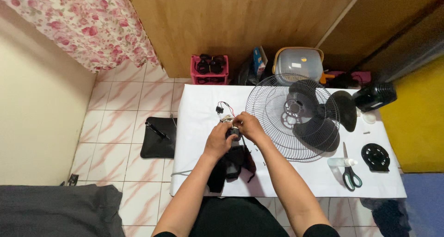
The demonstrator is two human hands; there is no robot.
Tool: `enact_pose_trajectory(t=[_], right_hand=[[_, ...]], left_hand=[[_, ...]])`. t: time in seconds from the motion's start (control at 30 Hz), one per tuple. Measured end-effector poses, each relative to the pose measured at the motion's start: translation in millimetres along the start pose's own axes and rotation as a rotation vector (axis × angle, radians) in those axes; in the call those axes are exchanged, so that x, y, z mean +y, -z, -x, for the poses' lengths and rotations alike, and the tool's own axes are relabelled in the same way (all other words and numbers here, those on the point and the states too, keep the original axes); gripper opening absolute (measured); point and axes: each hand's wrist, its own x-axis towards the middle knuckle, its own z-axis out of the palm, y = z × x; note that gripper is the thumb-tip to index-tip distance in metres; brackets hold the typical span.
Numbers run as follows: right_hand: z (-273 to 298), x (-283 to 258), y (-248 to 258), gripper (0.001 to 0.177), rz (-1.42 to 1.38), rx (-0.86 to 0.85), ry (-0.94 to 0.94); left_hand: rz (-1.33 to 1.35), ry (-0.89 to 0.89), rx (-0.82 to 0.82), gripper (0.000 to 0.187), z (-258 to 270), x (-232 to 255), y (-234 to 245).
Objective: The person works on a disassembled fan motor assembly on a table, using a screwdriver to tighten screws and adjusting wires. The fan cage and blades remain detached on the table throughout the clip.
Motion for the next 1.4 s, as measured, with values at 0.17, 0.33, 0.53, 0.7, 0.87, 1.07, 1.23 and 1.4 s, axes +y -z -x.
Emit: enact_pose_trajectory(t=[0.17, 0.33, 0.53, 0.7, 0.87, 1.07, 1.23, 1.4], right_hand=[[5.2, 3.8, 1.2, 0.009, -0.081, 0.008, 0.033], [9.6, 33.3, -9.0, 0.01, -0.503, 0.075, -0.278], [63.4, 94.3, -24.1, 0.015, -0.098, 0.018, -0.353], [93.9, 110.7, -44.6, 0.017, 0.073, -0.056, -0.311], [109.3, 113.7, -37.2, 0.023, -0.204, -0.044, -0.599], [136.4, 134.1, -21.4, 0.021, -0.113, 0.158, -0.483], [157.8, 135.9, -25.6, 0.022, -0.152, 0.158, -0.615], [177.5, 138.4, -30.7, 0.024, -0.111, 0.149, -0.569]], left_hand=[[0.008, 0.008, -0.004, 0.046, 0.6, 2.1, 0.7], [0.011, 0.014, -0.011, 0.045, 0.3, -1.5, -1.2], [-0.017, -0.073, 0.038, 0.051, 4.7, -6.2, -7.6], [-0.029, -0.105, 0.051, 0.053, 8.4, -8.6, -12.8], [-0.045, -0.088, 0.048, 0.054, 9.7, -10.4, -16.5], [-0.045, -0.074, 0.067, 0.054, 12.2, -10.3, -18.6], [-0.05, -0.052, 0.07, 0.054, 12.4, -8.5, -20.2], [-0.061, -0.044, 0.065, 0.053, 13.3, -9.5, -20.6]])
